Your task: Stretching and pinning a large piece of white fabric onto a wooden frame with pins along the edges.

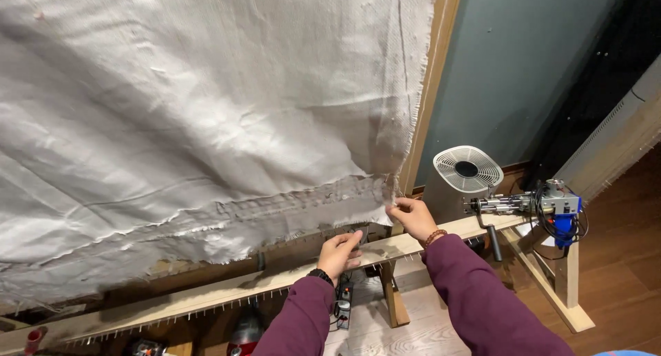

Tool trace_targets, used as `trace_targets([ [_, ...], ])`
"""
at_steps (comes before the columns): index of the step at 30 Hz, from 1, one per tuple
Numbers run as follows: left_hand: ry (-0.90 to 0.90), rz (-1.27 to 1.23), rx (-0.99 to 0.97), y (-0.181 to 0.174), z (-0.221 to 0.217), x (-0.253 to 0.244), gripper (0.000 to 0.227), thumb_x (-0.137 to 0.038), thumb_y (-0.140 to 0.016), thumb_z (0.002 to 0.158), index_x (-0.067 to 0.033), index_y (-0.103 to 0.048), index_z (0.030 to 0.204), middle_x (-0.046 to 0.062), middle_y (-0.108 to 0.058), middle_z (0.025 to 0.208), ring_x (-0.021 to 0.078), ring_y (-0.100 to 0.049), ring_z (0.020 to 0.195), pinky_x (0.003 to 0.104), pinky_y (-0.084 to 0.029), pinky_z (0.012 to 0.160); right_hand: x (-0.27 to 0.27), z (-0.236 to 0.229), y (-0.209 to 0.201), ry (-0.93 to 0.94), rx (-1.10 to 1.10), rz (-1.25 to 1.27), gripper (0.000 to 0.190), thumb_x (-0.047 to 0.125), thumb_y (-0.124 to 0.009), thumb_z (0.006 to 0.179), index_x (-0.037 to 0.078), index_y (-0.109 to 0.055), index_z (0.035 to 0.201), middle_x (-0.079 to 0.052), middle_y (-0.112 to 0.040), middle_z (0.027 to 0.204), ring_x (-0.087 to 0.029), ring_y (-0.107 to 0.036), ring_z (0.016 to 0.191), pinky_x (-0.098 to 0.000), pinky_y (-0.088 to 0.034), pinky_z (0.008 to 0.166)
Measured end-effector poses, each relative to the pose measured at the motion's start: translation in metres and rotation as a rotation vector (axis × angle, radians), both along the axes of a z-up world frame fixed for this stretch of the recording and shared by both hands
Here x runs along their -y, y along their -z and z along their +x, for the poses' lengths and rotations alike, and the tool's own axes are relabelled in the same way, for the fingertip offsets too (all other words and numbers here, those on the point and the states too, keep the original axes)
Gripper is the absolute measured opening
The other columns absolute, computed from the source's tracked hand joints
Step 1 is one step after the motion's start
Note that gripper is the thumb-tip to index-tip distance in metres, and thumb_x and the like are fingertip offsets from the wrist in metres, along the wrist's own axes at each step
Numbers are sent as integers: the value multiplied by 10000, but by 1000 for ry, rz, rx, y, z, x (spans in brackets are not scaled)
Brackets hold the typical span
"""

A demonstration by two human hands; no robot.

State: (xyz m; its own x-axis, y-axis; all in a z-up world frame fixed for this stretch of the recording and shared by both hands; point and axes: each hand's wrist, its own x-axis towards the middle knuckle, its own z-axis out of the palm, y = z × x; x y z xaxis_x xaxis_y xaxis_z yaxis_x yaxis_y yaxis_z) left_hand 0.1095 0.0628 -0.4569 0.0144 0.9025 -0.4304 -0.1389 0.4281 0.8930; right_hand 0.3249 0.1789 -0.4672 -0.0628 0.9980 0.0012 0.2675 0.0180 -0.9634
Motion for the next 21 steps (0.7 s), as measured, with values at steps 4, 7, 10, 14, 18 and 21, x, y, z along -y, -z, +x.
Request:
trace_targets([
  [4, -144, 19, 247, 1, 21, -1, 1151, -370, -849, 950, 158, -48, 1587, 353, -163, 1606, 340, -635, 1280, 458, -546, 1143, -24, 14, 55, -68, -227, 18, 107, 58, -686, 793, 79, -787, 823, 0, -502, 564, -95, -459, 613, -227, -429, 605],
  [7, -292, 143, 370, 25, 31, -17, 905, -242, -937, 851, 256, -436, 1416, 271, -386, 1430, 284, -625, 1161, 320, -607, 904, -26, 14, 60, -112, -396, -15, 159, 12, -636, 835, 53, -775, 900, 18, -531, 638, -44, -465, 619, -177, -418, 606],
  [10, -351, 209, 346, 36, 31, -24, 842, -296, -906, 875, 233, -494, 1385, 323, -418, 1514, 255, -615, 1127, 265, -594, 814, -22, 5, 70, -163, -518, -52, 177, -6, -635, 880, 13, -754, 1009, -59, -696, 823, -109, -655, 733, -274, -591, 739],
  [14, -382, 283, 202, 66, 28, -40, 668, -420, -922, 831, 139, -669, 1095, 225, -660, 1038, 153, -652, 694, 269, -523, 606, -28, 2, 87, -207, -547, 41, 183, -57, -632, 839, 35, -751, 944, -43, -666, 785, -121, -649, 706, -266, -558, 702],
  [18, -428, 316, 80, 73, 31, -36, 559, -481, -900, 828, 51, -731, 865, 160, -755, 728, 113, -624, 509, 246, -398, 551, 9, -3, 55, -241, -395, 167, 92, -6, -787, 839, 35, -791, 921, -64, -714, 768, -129, -660, 693, -251, -556, 650],
  [21, -485, 332, 66, 71, 33, -41, 543, -471, -887, 836, 52, -743, 851, 168, -794, 802, 103, -658, 542, 225, -394, 568, 9, -4, 51, -184, -350, 239, 72, 91, -815, 902, 54, -773, 857, -57, -692, 689, -105, -629, 643, -238, -548, 565],
])
